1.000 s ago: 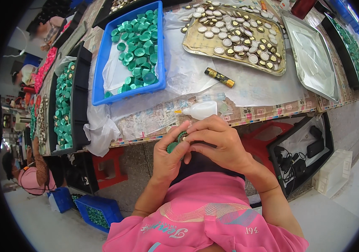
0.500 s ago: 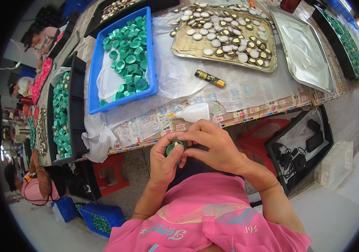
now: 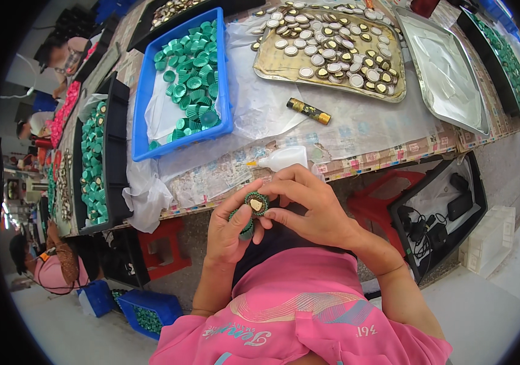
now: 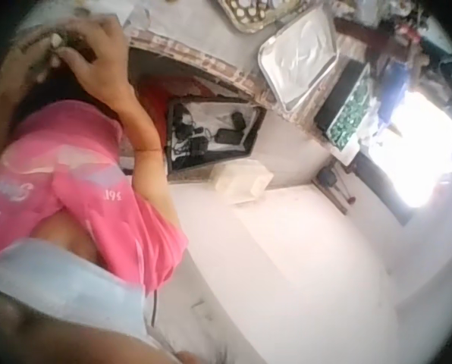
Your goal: The person glues decorative gold caps onto green plastic bases by hand, applying glue from a bottle to each base and then attaching a cap.
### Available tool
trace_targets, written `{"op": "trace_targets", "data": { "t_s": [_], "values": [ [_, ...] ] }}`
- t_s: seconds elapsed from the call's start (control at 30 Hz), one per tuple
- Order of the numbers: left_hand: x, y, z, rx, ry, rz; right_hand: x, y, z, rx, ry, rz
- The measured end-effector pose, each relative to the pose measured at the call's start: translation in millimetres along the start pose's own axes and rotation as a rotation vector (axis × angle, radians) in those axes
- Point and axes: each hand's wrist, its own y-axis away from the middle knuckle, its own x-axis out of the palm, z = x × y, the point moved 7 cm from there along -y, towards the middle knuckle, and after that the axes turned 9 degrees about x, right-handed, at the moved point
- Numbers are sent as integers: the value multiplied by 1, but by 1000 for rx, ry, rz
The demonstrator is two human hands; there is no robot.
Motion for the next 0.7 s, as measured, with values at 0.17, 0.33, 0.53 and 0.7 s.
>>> {"op": "trace_targets", "data": {
  "t_s": [0.17,0.33,0.53,0.7],
  "values": [
    [-15,7,-11,98,-179,-13,16,-2,4,0,40,28],
    [-47,19,-77,226,-222,-47,40,-11,32,0,48,29],
    [-121,51,-207,611,-402,-485,47,-7,55,-26,79,-8],
    [-169,82,-316,890,-691,-795,34,-11,58,0,71,6]
  ]
}}
